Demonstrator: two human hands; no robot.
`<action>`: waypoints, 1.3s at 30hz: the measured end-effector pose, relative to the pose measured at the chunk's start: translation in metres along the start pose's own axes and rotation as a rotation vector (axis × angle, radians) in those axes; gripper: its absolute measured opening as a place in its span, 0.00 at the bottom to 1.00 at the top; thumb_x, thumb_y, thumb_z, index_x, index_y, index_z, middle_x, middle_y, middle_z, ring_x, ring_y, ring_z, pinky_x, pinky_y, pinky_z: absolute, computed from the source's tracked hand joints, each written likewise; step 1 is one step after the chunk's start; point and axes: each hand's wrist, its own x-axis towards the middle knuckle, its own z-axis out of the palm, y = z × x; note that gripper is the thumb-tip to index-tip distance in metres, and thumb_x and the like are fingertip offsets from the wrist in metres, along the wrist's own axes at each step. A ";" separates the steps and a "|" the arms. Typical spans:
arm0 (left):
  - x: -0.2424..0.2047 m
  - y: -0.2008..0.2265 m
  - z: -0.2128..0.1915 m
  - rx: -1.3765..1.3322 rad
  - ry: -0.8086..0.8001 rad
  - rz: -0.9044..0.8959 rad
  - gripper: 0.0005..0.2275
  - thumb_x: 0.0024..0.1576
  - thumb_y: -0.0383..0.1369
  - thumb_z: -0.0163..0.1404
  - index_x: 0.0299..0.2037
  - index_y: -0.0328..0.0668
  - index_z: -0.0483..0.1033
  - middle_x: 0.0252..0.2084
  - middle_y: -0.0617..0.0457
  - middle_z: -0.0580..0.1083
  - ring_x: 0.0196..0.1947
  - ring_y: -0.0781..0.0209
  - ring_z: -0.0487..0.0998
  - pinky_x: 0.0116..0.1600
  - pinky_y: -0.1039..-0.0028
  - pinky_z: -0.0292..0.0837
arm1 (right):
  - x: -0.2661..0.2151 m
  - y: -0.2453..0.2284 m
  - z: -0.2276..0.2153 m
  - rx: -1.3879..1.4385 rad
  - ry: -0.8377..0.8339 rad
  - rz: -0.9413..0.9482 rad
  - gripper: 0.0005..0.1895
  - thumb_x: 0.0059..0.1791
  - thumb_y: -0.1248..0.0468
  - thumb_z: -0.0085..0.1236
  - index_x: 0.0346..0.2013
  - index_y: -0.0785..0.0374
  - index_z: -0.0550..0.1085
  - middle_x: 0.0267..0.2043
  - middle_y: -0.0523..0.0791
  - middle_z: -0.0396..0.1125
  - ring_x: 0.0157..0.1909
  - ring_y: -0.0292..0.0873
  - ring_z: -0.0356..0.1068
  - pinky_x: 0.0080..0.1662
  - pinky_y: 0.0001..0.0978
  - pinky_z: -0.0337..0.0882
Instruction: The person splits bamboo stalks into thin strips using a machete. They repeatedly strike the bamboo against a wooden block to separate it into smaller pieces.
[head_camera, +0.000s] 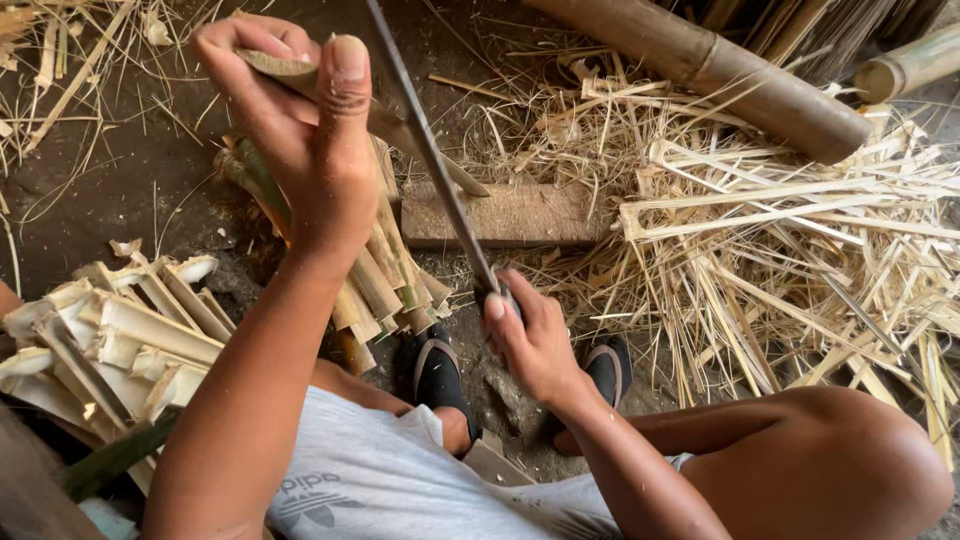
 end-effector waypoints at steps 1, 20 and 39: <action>0.000 -0.003 0.000 0.000 0.007 0.012 0.18 0.69 0.43 0.55 0.49 0.49 0.55 0.44 0.55 0.63 0.36 0.69 0.64 0.42 0.79 0.64 | -0.005 0.012 -0.001 -0.031 0.001 -0.124 0.29 0.55 0.41 0.42 0.45 0.66 0.69 0.21 0.40 0.62 0.22 0.35 0.64 0.27 0.31 0.65; 0.024 -0.064 -0.042 -0.155 0.091 0.078 0.25 0.77 0.31 0.53 0.75 0.50 0.48 0.60 0.51 0.64 0.58 0.62 0.67 0.69 0.73 0.61 | 0.050 0.233 0.008 -0.195 0.154 0.351 0.34 0.54 0.35 0.39 0.33 0.65 0.69 0.19 0.43 0.63 0.21 0.39 0.63 0.26 0.35 0.64; 0.008 -0.017 0.012 -0.270 0.069 0.021 0.21 0.63 0.46 0.63 0.42 0.45 0.63 0.39 0.56 0.65 0.36 0.65 0.65 0.42 0.77 0.65 | 0.026 0.272 -0.010 -0.194 0.108 0.672 0.35 0.54 0.34 0.38 0.37 0.64 0.74 0.22 0.40 0.63 0.22 0.36 0.60 0.25 0.36 0.64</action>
